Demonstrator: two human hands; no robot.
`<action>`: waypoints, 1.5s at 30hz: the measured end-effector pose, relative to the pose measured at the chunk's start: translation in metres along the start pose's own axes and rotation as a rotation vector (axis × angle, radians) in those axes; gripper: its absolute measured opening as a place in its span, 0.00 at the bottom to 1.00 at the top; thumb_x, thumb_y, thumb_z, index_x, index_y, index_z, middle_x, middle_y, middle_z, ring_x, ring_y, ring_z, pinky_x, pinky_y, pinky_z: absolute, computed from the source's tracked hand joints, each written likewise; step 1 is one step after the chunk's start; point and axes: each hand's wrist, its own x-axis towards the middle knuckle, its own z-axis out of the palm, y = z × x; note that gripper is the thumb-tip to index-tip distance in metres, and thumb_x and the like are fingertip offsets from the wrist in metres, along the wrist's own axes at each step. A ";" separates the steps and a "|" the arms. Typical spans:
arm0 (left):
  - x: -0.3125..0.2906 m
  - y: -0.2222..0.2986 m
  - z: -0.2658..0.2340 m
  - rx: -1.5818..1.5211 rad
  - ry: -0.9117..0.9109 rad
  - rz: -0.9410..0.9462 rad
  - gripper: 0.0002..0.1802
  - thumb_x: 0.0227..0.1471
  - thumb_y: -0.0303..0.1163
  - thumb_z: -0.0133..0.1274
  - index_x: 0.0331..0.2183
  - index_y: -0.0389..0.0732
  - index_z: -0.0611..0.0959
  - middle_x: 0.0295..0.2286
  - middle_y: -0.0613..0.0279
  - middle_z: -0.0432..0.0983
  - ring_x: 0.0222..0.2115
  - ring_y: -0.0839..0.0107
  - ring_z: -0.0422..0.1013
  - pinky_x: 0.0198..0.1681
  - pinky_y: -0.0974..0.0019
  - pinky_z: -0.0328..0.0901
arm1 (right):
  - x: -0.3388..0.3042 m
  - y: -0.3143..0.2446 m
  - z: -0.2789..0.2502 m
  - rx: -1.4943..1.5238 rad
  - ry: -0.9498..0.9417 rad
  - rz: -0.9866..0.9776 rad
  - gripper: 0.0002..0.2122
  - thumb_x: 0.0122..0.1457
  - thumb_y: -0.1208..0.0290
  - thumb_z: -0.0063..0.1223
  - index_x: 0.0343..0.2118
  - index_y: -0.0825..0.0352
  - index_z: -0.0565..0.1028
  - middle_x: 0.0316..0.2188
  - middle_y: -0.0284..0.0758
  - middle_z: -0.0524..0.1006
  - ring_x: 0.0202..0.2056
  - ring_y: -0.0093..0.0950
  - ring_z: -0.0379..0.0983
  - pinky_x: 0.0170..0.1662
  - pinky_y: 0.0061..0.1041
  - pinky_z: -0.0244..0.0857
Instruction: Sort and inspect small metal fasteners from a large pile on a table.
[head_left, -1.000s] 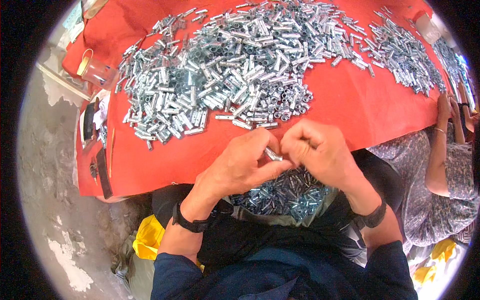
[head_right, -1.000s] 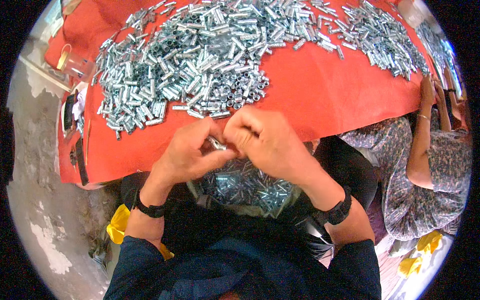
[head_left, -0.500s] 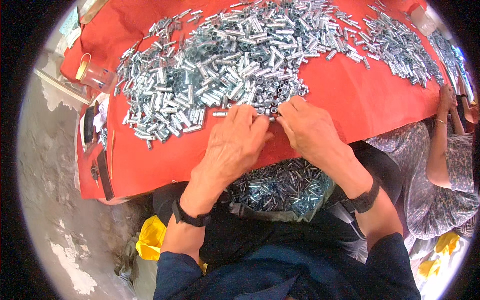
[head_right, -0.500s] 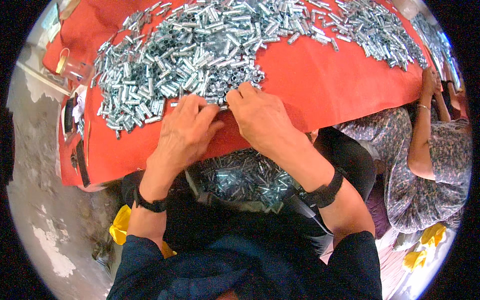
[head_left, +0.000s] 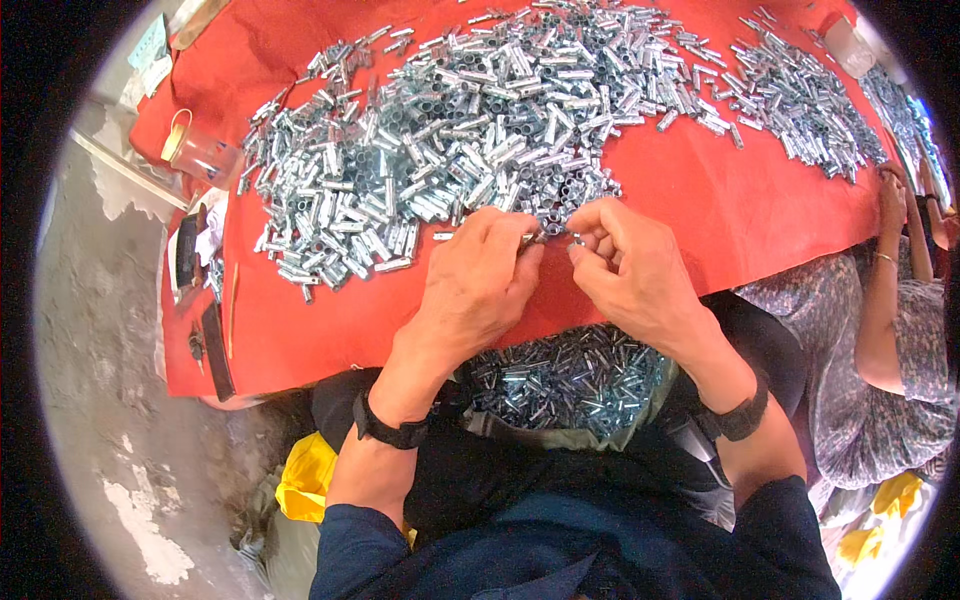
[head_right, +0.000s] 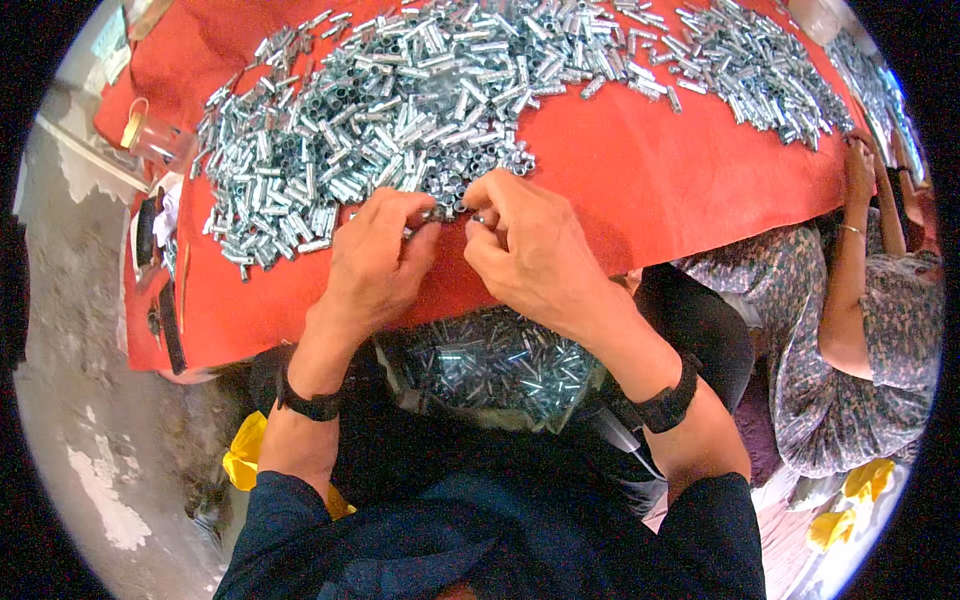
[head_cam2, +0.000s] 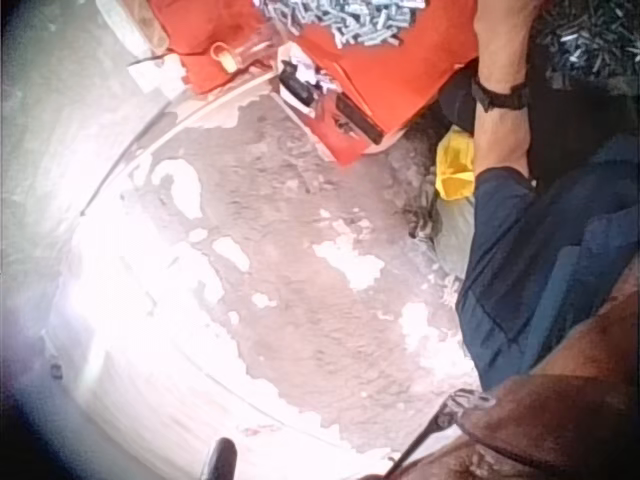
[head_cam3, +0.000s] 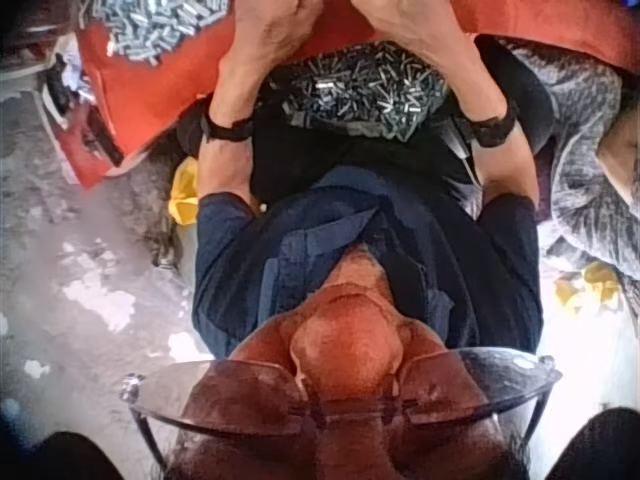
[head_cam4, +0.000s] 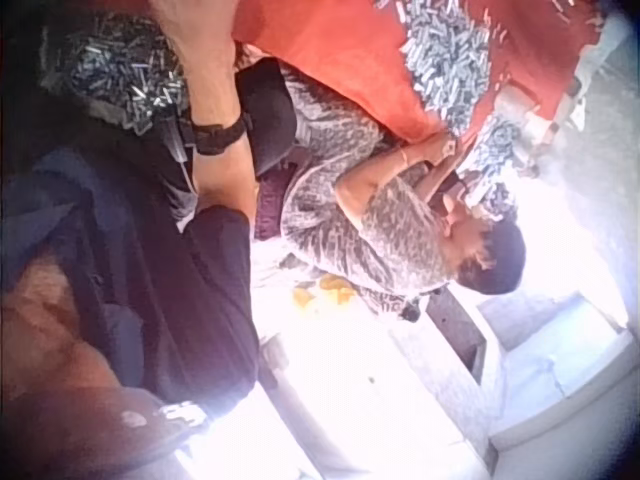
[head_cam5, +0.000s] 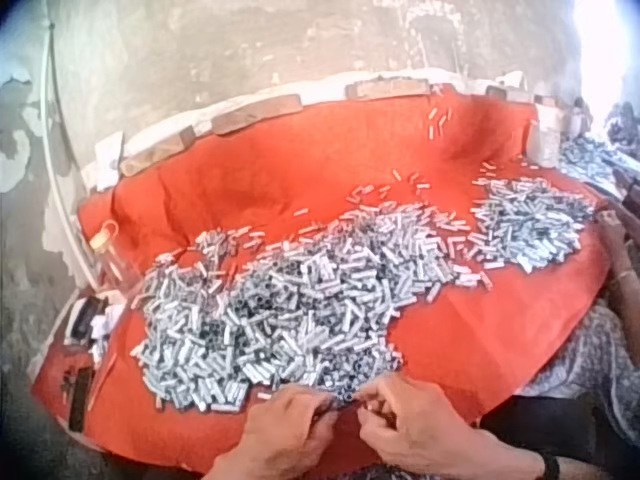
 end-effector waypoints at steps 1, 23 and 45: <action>0.001 0.002 -0.001 -0.001 -0.002 0.001 0.11 0.48 0.20 0.58 0.37 0.38 0.79 0.29 0.58 0.74 0.28 0.60 0.72 0.29 0.63 0.67 | -0.001 0.001 0.001 0.000 0.002 0.002 0.06 0.53 0.80 0.55 0.33 0.71 0.71 0.21 0.40 0.73 0.21 0.31 0.71 0.26 0.31 0.66; -0.006 0.010 -0.018 -0.880 -0.086 -0.641 0.10 0.64 0.31 0.51 0.39 0.34 0.77 0.22 0.65 0.73 0.17 0.80 0.67 0.18 0.75 0.63 | -0.011 -0.006 0.017 0.497 -0.062 0.156 0.06 0.60 0.79 0.54 0.39 0.73 0.73 0.28 0.35 0.79 0.30 0.19 0.77 0.32 0.19 0.71; -0.013 0.030 -0.017 -0.172 -0.608 -0.023 0.18 0.45 0.38 0.66 0.30 0.38 0.75 0.30 0.49 0.71 0.26 0.48 0.71 0.28 0.52 0.68 | 0.006 0.018 0.004 -0.150 -0.011 -0.307 0.04 0.58 0.75 0.55 0.32 0.70 0.75 0.25 0.40 0.76 0.27 0.36 0.75 0.29 0.32 0.68</action>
